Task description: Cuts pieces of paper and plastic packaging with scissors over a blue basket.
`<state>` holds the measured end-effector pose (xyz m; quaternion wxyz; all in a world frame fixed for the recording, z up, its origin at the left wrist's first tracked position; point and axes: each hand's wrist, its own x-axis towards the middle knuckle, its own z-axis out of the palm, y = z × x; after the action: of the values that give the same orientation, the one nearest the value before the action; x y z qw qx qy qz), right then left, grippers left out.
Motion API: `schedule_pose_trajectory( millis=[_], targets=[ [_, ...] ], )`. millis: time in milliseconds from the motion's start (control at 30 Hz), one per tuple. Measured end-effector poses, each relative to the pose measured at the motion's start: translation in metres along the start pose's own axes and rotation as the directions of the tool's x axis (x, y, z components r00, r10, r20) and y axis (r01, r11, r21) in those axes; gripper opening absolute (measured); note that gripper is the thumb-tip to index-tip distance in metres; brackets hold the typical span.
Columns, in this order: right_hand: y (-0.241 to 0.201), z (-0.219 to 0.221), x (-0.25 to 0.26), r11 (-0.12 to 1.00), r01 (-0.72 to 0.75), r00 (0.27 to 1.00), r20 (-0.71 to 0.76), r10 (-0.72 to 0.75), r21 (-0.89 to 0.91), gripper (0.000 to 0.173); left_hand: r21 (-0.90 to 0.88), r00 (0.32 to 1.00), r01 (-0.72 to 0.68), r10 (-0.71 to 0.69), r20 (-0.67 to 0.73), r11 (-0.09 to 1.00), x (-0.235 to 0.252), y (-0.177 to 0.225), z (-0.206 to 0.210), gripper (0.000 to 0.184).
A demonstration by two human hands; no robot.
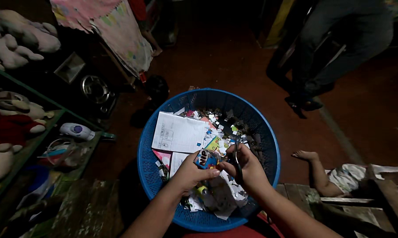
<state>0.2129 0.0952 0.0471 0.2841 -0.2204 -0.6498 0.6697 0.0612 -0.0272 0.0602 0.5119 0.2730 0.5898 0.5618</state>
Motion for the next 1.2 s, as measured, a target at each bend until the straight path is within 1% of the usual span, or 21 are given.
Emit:
schedule_pose_trajectory(
  millis=[67,133,233,300,400,467,500,533,600,667,700,767,833,1033,1200],
  targets=[
    [0.000,-0.001,0.001,0.999,-0.032,0.999,0.038,0.032,-0.009,0.044,-0.039,0.999,0.024,-0.025,-0.027,0.999,-0.002,0.002,0.004,0.036],
    [-0.002,-0.002,0.001,0.997,-0.073,0.993,0.096,0.074,-0.009,0.046,-0.083,0.998,0.015,-0.020,-0.055,0.996,-0.004,0.002,0.006,0.035],
    [-0.004,-0.002,0.001,0.994,-0.105,0.989,0.107,0.103,0.017,0.043,-0.121,0.997,0.006,-0.016,-0.077,0.993,-0.005,0.003,0.010,0.036],
    [-0.003,-0.001,0.000,0.997,-0.078,0.994,0.084,0.075,0.029,0.041,-0.099,0.996,0.021,-0.029,-0.080,0.995,-0.006,0.004,0.010,0.033],
    [-0.002,0.001,-0.001,1.000,-0.017,0.999,0.029,0.018,-0.006,0.039,-0.017,0.993,0.039,-0.040,-0.111,0.999,-0.006,0.005,0.009,0.027],
    [-0.002,0.003,-0.002,0.999,0.016,1.000,0.001,-0.016,-0.052,0.039,-0.047,0.985,0.018,-0.026,-0.171,0.999,-0.005,0.004,0.010,0.026],
    [0.000,0.002,-0.001,0.997,0.021,1.000,0.013,-0.020,-0.075,0.040,-0.085,0.978,-0.009,-0.009,-0.207,0.996,-0.005,0.003,0.011,0.026],
    [0.002,0.000,-0.001,0.993,0.016,0.998,0.055,-0.010,-0.115,0.043,-0.129,0.969,-0.044,0.011,-0.247,0.991,-0.005,0.003,0.011,0.028],
    [0.004,-0.004,-0.001,0.972,-0.019,0.981,0.185,0.063,-0.234,0.059,-0.219,0.943,-0.126,0.049,-0.328,0.968,-0.004,0.006,0.013,0.027],
    [0.002,-0.003,-0.003,0.943,-0.031,0.943,0.302,0.137,-0.330,0.072,-0.296,0.921,-0.175,0.050,-0.387,0.939,-0.003,0.008,0.014,0.025],
    [0.002,-0.002,-0.004,0.932,-0.024,0.926,0.343,0.156,-0.361,0.075,-0.327,0.917,-0.186,0.044,-0.396,0.927,-0.003,0.009,0.015,0.024],
    [0.001,0.002,-0.005,0.921,-0.016,0.899,0.398,0.184,-0.388,0.077,-0.368,0.915,-0.190,0.028,-0.404,0.910,-0.004,0.009,0.017,0.024],
    [0.003,0.003,-0.006,0.927,0.007,0.887,0.431,0.167,-0.375,0.077,-0.387,0.917,-0.195,0.028,-0.397,0.901,-0.005,0.009,0.019,0.024],
    [0.010,0.003,-0.005,0.946,0.034,0.894,0.433,0.116,-0.324,0.073,-0.376,0.902,-0.237,0.059,-0.428,0.896,-0.007,0.006,0.028,0.029],
    [0.010,0.004,-0.006,0.950,0.060,0.899,0.431,0.083,-0.307,0.069,-0.322,0.890,-0.249,0.084,-0.449,0.914,-0.007,0.002,0.030,0.027]
  ],
)
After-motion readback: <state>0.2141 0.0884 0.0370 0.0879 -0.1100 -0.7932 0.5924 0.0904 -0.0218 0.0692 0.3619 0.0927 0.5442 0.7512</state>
